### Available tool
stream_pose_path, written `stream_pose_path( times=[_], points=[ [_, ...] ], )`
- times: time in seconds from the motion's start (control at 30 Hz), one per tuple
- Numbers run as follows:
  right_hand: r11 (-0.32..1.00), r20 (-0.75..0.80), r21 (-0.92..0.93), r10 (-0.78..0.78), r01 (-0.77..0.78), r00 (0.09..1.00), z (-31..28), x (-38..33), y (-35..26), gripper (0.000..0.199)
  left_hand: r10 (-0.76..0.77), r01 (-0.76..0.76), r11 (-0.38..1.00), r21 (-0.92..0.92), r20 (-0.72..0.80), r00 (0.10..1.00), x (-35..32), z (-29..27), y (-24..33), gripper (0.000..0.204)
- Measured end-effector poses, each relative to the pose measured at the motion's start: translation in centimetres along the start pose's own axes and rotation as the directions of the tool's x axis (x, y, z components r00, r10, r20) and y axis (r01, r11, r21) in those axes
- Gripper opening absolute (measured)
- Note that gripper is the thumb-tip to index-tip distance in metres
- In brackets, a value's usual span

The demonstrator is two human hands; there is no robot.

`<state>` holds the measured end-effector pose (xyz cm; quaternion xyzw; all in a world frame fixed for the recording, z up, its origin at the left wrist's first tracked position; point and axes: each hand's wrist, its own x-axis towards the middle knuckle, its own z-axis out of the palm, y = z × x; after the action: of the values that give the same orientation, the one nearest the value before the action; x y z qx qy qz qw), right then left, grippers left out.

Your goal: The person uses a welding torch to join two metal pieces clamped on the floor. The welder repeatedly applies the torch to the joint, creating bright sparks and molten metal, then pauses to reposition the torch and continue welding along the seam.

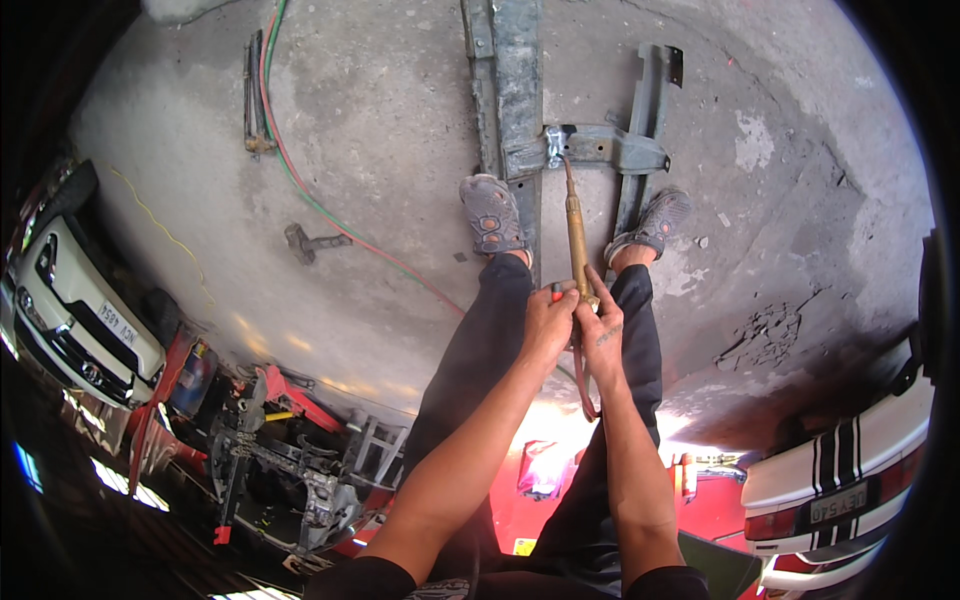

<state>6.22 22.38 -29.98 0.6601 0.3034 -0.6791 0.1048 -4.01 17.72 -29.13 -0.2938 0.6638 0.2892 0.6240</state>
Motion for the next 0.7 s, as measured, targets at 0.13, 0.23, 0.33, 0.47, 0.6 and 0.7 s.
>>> stream_pose_path(
  times=[0.13, 0.23, 0.33, 0.47, 0.6, 0.7],
  points=[
    [1.0, 0.006, -0.001, 0.029, -0.029, 1.0, -0.1, -0.4, 0.0, 0.066, -0.005, 0.005, 1.0, 0.031, -0.017, 1.0, -0.2, 0.1, 0.1, 0.033],
    [0.999, 0.009, 0.008, 0.048, -0.048, 0.999, -0.1, -0.5, 0.1, 0.066, -0.011, 0.011, 1.0, -0.006, -0.022, 1.0, -0.3, 0.1, -0.2, 0.031],
    [0.999, 0.006, 0.024, 0.031, -0.031, 0.999, 0.0, -0.6, 0.4, 0.066, -0.03, 0.03, 0.999, -0.012, 0.0, 1.0, 0.3, -0.2, -0.8, 0.031],
    [0.999, 0.0, 0.024, 0.031, -0.031, 1.0, 0.0, -0.8, 0.3, 0.067, -0.045, 0.045, 0.999, 0.003, 0.003, 0.999, 0.1, -0.1, -0.4, 0.031],
    [0.998, 0.029, -0.028, 0.059, -0.058, 0.998, -0.3, -0.5, 0.2, 0.067, -0.025, 0.026, 0.999, 0.043, -0.009, 1.0, -0.1, -0.1, -0.3, 0.031],
    [1.0, -0.006, -0.002, 0.016, -0.016, 1.0, 0.0, -0.7, 0.2, 0.066, -0.023, 0.023, 0.999, 0.036, 0.005, 1.0, 0.0, -0.2, -0.4, 0.032]
  ],
)
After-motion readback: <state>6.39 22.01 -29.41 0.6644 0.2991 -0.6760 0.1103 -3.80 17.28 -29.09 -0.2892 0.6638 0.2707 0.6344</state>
